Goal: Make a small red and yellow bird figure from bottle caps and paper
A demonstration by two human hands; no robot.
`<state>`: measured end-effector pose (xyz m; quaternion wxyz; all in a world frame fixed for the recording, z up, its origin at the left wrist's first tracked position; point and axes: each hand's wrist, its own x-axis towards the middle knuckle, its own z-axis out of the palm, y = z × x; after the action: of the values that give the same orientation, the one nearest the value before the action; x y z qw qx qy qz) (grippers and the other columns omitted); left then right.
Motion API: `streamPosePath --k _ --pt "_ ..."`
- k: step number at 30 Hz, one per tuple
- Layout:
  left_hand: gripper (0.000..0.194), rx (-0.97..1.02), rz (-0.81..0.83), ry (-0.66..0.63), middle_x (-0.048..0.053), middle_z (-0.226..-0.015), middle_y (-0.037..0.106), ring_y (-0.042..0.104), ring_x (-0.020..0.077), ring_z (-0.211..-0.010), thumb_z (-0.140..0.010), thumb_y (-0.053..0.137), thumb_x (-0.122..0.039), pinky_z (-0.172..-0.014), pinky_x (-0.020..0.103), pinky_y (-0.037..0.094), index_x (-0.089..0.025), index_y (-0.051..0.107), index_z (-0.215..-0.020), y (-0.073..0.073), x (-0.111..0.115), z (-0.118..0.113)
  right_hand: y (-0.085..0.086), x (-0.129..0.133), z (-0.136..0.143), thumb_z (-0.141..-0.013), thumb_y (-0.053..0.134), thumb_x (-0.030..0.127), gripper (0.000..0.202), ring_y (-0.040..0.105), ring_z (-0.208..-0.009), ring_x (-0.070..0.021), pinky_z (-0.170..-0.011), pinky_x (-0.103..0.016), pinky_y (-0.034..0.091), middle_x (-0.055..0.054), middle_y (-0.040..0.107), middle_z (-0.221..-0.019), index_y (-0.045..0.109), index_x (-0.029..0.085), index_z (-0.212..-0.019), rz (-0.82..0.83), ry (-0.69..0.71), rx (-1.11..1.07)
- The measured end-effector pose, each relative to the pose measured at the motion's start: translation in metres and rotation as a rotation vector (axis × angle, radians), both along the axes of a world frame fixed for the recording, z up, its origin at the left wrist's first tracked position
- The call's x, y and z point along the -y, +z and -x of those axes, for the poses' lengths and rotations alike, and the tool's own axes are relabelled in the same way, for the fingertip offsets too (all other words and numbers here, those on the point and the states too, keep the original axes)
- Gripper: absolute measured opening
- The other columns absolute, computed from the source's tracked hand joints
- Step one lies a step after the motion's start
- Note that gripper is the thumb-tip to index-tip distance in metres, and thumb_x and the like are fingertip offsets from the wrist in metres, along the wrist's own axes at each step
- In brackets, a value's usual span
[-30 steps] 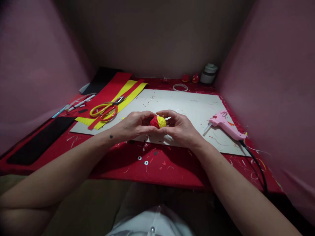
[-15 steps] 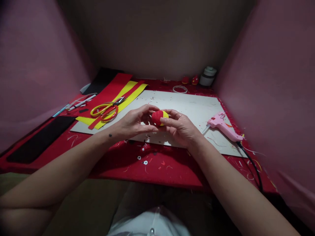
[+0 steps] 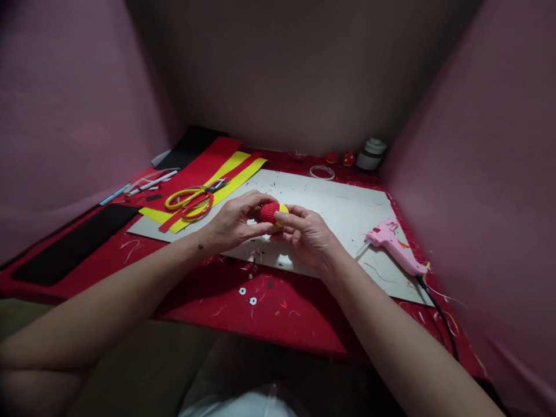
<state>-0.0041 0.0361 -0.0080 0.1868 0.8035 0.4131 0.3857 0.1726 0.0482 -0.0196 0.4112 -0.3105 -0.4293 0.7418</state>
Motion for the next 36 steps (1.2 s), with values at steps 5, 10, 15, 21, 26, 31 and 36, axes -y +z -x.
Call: streamPosePath --k 5,10,15,21,26,31,36 --pt "0.026 -0.021 0.03 0.002 0.005 -0.093 0.06 0.056 0.0153 -0.082 -0.077 0.069 -0.025 -0.074 0.029 0.048 -0.016 0.061 -0.101 -0.001 0.001 0.0 -0.004 0.001 -0.001 -0.061 0.086 0.031 0.032 0.061 -0.062 -0.0137 -0.058 -0.028 0.05 -0.001 0.067 -0.074 0.068 0.018 -0.085 0.017 -0.006 0.006" --pt "0.051 0.064 0.146 -0.072 0.009 -0.108 0.06 0.06 0.0157 -0.087 -0.071 0.074 -0.021 -0.077 0.029 0.05 -0.014 0.055 -0.118 -0.004 -0.001 0.004 -0.003 0.004 0.001 -0.061 0.084 0.029 0.035 0.061 -0.06 -0.014 -0.056 -0.027 0.048 -0.003 0.069 -0.081 0.065 0.019 -0.089 0.074 -0.014 -0.015" --pt "0.042 -0.013 0.093 -0.053 0.007 -0.105 0.062 0.058 0.0159 -0.089 -0.073 0.071 -0.018 -0.079 0.029 0.048 -0.017 0.059 -0.113 -0.002 0.001 0.005 -0.002 0.007 0.003 -0.057 0.087 0.028 0.043 0.062 -0.065 -0.0144 -0.06 -0.029 0.05 -0.002 0.07 -0.087 0.062 0.021 -0.092 0.087 -0.061 -0.019" --pt "0.034 -0.058 0.074 -0.03 0.006 -0.097 0.062 0.057 0.0147 -0.083 -0.075 0.07 -0.019 -0.076 0.029 0.047 -0.016 0.063 -0.108 -0.003 0.001 0.004 -0.005 0.008 0.003 -0.056 0.088 0.028 0.04 0.061 -0.061 -0.014 -0.058 -0.029 0.049 -0.002 0.068 -0.078 0.063 0.019 -0.085 0.071 -0.084 -0.006" --pt "0.034 -0.001 0.114 -0.062 0.006 -0.101 0.065 0.059 0.0153 -0.088 -0.077 0.07 -0.025 -0.078 0.028 0.048 -0.016 0.063 -0.11 -0.001 0.003 0.001 -0.008 0.008 0.002 -0.057 0.088 0.024 0.039 0.064 -0.064 -0.014 -0.059 -0.028 0.053 -0.002 0.069 -0.08 0.063 0.018 -0.086 0.033 -0.115 -0.043" --pt "0.031 0.013 0.062 -0.078 0.006 -0.101 0.067 0.06 0.0148 -0.086 -0.08 0.065 -0.022 -0.075 0.027 0.048 -0.016 0.063 -0.111 -0.004 0.006 -0.002 -0.01 0.01 0.0 -0.055 0.088 0.019 0.042 0.066 -0.066 -0.0144 -0.059 -0.028 0.055 -0.001 0.07 -0.081 0.064 0.019 -0.089 0.001 -0.124 -0.077" --pt "0.031 -0.024 0.009 -0.09 0.006 -0.1 0.066 0.06 0.0149 -0.085 -0.08 0.066 -0.026 -0.074 0.028 0.048 -0.016 0.061 -0.109 -0.007 0.005 0.0 -0.01 0.014 -0.001 -0.057 0.088 0.021 0.045 0.067 -0.07 -0.0157 -0.065 -0.03 0.055 -0.002 0.072 -0.082 0.063 0.022 -0.094 -0.018 -0.101 -0.073"
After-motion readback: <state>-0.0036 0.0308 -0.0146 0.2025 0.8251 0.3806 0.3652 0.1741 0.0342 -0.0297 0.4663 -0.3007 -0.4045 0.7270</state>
